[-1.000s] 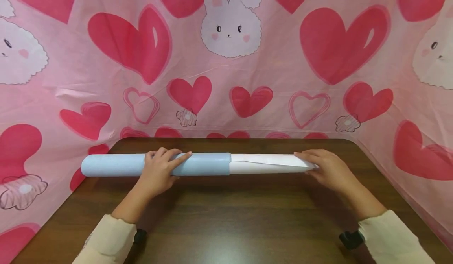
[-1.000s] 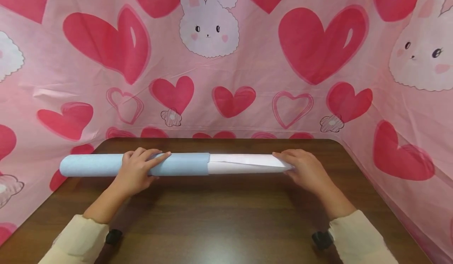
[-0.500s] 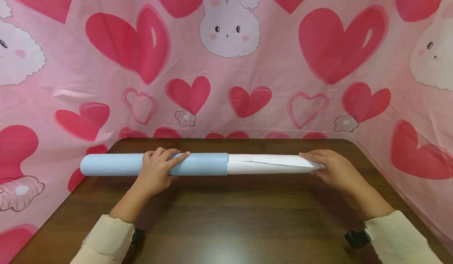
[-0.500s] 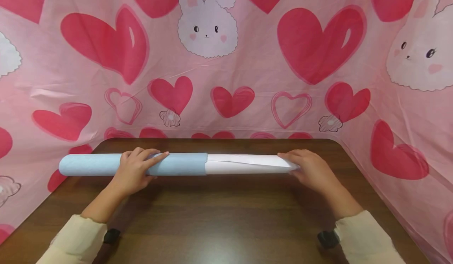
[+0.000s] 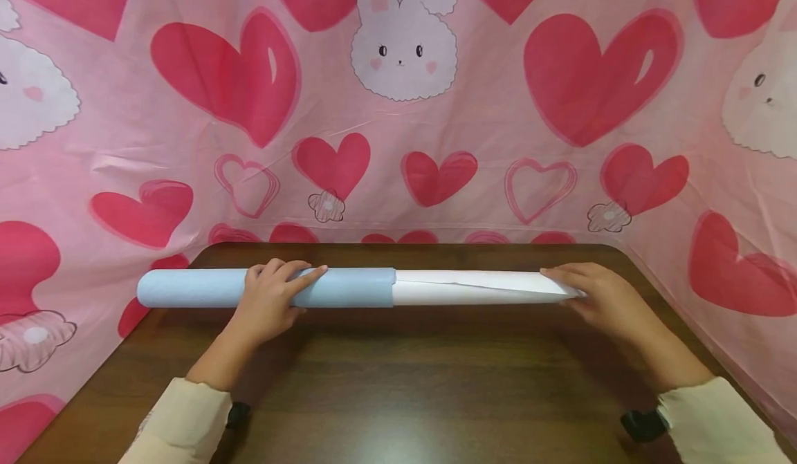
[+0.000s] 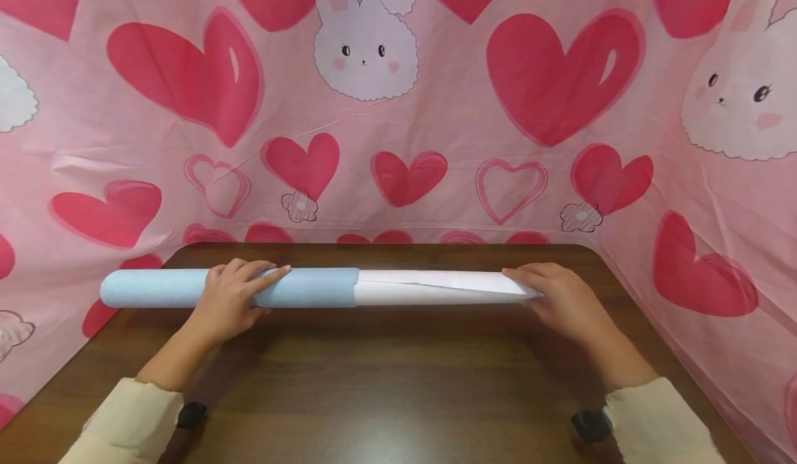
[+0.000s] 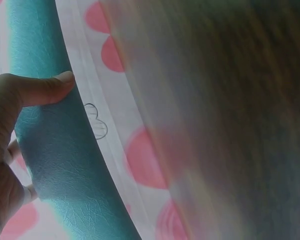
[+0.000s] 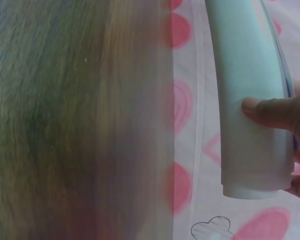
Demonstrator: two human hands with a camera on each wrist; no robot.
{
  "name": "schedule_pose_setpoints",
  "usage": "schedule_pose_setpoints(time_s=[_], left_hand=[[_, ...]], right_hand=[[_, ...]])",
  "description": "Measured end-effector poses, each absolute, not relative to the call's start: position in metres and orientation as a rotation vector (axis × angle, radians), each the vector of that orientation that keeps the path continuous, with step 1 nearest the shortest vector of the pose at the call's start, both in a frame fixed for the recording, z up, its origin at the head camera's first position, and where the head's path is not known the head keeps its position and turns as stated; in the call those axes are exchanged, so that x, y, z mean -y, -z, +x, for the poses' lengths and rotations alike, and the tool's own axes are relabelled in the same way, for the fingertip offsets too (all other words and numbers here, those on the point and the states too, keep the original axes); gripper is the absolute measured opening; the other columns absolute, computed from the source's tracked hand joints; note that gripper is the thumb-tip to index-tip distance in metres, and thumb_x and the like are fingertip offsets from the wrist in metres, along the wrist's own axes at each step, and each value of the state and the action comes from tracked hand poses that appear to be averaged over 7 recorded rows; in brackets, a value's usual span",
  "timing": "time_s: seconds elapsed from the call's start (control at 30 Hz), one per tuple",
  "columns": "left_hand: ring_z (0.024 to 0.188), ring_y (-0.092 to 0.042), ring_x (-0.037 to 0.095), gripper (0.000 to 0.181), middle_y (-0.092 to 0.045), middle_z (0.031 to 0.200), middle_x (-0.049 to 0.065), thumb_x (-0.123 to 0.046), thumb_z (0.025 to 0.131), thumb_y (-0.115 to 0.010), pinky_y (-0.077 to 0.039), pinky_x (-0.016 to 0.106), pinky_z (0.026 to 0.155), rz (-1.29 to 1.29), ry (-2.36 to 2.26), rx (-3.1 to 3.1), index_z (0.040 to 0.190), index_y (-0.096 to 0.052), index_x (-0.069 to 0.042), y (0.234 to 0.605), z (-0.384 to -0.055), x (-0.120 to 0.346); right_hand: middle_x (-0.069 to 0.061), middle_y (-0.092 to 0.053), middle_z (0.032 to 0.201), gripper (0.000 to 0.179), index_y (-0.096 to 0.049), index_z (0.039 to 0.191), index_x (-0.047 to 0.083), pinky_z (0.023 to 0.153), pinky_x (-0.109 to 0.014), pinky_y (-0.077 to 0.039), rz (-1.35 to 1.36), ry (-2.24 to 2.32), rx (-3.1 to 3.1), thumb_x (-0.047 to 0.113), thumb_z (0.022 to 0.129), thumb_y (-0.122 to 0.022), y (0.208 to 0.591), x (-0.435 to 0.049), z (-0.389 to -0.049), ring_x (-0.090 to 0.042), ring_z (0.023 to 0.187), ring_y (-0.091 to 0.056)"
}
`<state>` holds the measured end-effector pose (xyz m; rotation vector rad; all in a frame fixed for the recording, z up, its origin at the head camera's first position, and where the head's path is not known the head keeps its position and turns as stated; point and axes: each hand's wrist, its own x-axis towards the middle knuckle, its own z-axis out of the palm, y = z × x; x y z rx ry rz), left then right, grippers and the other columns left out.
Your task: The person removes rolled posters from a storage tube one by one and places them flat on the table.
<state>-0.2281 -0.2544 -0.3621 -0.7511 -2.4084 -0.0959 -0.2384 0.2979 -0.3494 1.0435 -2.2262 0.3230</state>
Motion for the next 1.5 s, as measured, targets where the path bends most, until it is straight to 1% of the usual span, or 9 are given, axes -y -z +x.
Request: schedule_pose_setpoints(time_s=[0.07,0.17,0.23,0.3,0.37,0.4,0.43,1.3,1.5], left_hand=[[0.101,-0.053,0.034,0.091,-0.060,0.121,0.011,-0.013,0.051,-0.096,-0.040,0.062,0.082,-0.750,0.096,2.404,0.134,-0.060,-0.024,0.362,-0.228,0.256],[0.101,-0.053,0.034,0.091,-0.060,0.121,0.011,-0.013,0.051,-0.096,-0.040,0.062,0.082,-0.746,0.098,2.400,0.134,-0.061,-0.024,0.362,-0.228,0.258],[0.100,-0.053,0.034,0.092,-0.060,0.120,0.011,-0.013,0.050,-0.096,-0.040,0.062,0.081,-0.744,0.096,2.393,0.134,-0.061,-0.025,0.362,-0.228,0.260],[0.100,-0.053,0.034,0.091,-0.060,0.120,0.011,-0.012,0.050,-0.096,-0.040,0.061,0.081,-0.743,0.094,2.388,0.134,-0.061,-0.025,0.362,-0.228,0.261],[0.100,-0.053,0.034,0.091,-0.060,0.119,0.011,-0.012,0.050,-0.096,-0.041,0.061,0.080,-0.744,0.094,2.382,0.133,-0.061,-0.024,0.362,-0.228,0.261],[0.099,-0.054,0.034,0.091,-0.060,0.119,0.011,-0.012,0.050,-0.096,-0.041,0.061,0.079,-0.745,0.095,2.380,0.133,-0.061,-0.024,0.362,-0.228,0.262],[0.099,-0.054,0.034,0.091,-0.060,0.119,0.011,-0.012,0.050,-0.096,-0.041,0.061,0.079,-0.747,0.095,2.379,0.133,-0.061,-0.024,0.362,-0.228,0.262],[0.099,-0.054,0.034,0.091,-0.061,0.120,0.011,-0.011,0.051,-0.095,-0.041,0.060,0.079,-0.719,0.109,2.398,0.134,-0.060,-0.024,0.361,-0.226,0.268],[0.100,-0.053,0.035,0.091,-0.060,0.119,0.011,-0.011,0.052,-0.095,-0.039,0.061,0.080,-0.669,0.100,2.425,0.134,-0.060,-0.024,0.363,-0.223,0.274]], right_hand=[[-0.010,-0.069,0.103,0.077,-0.069,0.120,0.012,0.097,-0.012,-0.031,1.055,-0.324,2.216,-0.008,0.048,-0.087,0.349,-0.301,-0.239,-0.030,0.092,-0.063],[-0.011,-0.069,0.102,0.078,-0.068,0.122,0.011,0.099,-0.010,-0.027,1.079,-0.324,2.204,-0.008,0.048,-0.087,0.348,-0.306,-0.239,-0.031,0.091,-0.063],[-0.011,-0.069,0.102,0.057,-0.067,0.123,0.012,0.099,-0.010,-0.027,1.088,-0.329,2.203,0.009,0.070,-0.086,0.347,-0.309,-0.238,-0.032,0.091,-0.063],[-0.012,-0.069,0.101,0.041,-0.068,0.123,0.011,0.100,-0.008,-0.025,1.093,-0.335,2.197,0.032,0.089,-0.072,0.346,-0.311,-0.238,-0.032,0.091,-0.062],[-0.012,-0.069,0.101,0.051,-0.068,0.123,0.011,0.102,-0.006,-0.021,1.092,-0.346,2.194,0.050,0.097,-0.048,0.345,-0.312,-0.237,-0.033,0.090,-0.061],[-0.013,-0.069,0.101,0.063,-0.068,0.123,0.011,0.103,-0.006,-0.019,1.090,-0.350,2.192,0.057,0.097,-0.034,0.345,-0.313,-0.237,-0.033,0.090,-0.060],[-0.013,-0.069,0.100,0.064,-0.068,0.122,0.010,0.103,-0.005,-0.019,1.087,-0.351,2.190,0.058,0.097,-0.033,0.345,-0.314,-0.237,-0.033,0.090,-0.060],[-0.011,-0.068,0.100,0.065,-0.068,0.124,0.015,0.097,-0.001,-0.020,1.022,-0.363,2.258,0.061,0.093,-0.033,0.345,-0.342,-0.229,-0.029,0.090,-0.058],[-0.010,-0.068,0.102,0.059,-0.068,0.123,0.012,0.096,-0.001,-0.023,0.995,-0.371,2.285,0.055,0.093,-0.042,0.345,-0.348,-0.225,-0.026,0.093,-0.058]])
